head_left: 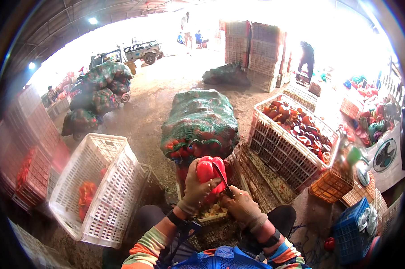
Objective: The person sits on the ground in a market setting and uses a knife to cut the tops off red bell peppers, remove the seeds and cores, and place the cleaned peppers into a white plastic crate. The person handles the peppers one at a time from a large green mesh bag.
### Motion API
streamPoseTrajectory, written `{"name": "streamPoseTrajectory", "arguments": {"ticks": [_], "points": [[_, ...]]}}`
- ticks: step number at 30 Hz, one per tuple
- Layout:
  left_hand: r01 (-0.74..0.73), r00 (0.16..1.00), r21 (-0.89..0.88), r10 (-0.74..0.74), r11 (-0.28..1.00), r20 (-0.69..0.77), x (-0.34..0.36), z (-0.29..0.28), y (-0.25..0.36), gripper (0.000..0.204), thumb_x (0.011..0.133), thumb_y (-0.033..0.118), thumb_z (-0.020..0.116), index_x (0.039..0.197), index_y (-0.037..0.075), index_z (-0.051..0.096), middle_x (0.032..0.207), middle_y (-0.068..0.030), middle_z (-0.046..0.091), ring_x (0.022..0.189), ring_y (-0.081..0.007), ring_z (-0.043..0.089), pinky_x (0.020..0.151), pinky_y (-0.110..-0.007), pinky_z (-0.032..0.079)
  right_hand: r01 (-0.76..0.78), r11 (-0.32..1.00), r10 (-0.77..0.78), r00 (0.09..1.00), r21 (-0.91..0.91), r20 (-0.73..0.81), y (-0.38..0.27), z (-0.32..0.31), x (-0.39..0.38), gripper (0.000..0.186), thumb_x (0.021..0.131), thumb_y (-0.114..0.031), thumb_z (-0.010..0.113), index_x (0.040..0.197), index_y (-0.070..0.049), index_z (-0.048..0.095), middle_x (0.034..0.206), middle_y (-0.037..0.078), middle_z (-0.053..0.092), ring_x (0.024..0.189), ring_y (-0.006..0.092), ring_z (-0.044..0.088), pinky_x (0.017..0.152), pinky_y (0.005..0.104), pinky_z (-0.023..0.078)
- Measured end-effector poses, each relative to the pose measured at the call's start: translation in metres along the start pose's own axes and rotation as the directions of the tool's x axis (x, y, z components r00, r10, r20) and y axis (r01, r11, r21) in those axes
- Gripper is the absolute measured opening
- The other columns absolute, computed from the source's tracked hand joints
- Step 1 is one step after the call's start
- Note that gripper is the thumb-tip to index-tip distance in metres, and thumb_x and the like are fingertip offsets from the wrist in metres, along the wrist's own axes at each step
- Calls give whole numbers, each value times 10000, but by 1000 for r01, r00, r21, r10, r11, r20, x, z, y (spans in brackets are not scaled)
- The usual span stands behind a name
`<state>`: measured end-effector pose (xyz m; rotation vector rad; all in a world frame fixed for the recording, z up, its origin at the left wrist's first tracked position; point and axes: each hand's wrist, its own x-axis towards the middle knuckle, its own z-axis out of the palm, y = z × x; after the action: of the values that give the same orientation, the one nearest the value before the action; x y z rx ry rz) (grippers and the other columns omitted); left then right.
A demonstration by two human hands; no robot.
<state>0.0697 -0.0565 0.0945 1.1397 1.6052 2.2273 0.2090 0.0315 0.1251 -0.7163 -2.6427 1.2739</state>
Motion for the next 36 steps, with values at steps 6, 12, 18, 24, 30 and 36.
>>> {"name": "streamPoseTrajectory", "arguments": {"ticks": [6,12,18,24,30,36], "points": [[238,941,-457,-319,857,-109,23,-29,-6,481,785,309,691,1147,48,512,974,-37,596,869,-147,592,753,-301,507,-82,986,97,990,-143,103,31,32,-22,285,845,-211,579,1076,-46,555,895,213,606,815,329,619,702,389,493],[439,880,-590,-458,678,128,10,-5,33,436,835,285,626,1151,14,495,1033,-68,589,887,-169,601,783,-298,502,71,484,-64,997,872,-46,27,10,26,401,798,-101,677,1166,-73,519,964,39,596,760,118,580,586,255,512],[393,915,19,-393,919,87,0,12,-13,455,798,250,703,1136,12,514,1003,-45,592,885,-109,559,772,-262,475,144,333,-45,990,932,-137,44,15,43,522,765,-51,689,1226,-61,444,995,75,601,857,183,607,701,305,533],[478,869,56,-482,876,114,-1,17,-17,402,750,212,755,1020,-7,553,922,-42,608,839,-108,564,758,-265,476,-94,501,-12,993,860,115,64,5,45,532,724,-160,741,1194,-73,508,1018,63,609,864,139,589,719,269,494],[644,751,-99,-602,759,269,-6,6,-24,387,819,245,674,1083,-3,538,968,-53,610,839,-131,585,736,-267,491,-203,153,-107,970,967,220,82,10,30,448,749,-157,655,1160,-44,517,984,67,612,842,169,594,716,303,499],[718,656,-577,-655,388,375,-13,15,-33,386,869,283,596,1151,28,530,1054,-56,610,930,-163,604,795,-301,493,-381,-230,-122,924,895,362,133,31,35,474,764,-392,640,1122,-99,536,819,59,626,566,175,588,427,283,470]]}}
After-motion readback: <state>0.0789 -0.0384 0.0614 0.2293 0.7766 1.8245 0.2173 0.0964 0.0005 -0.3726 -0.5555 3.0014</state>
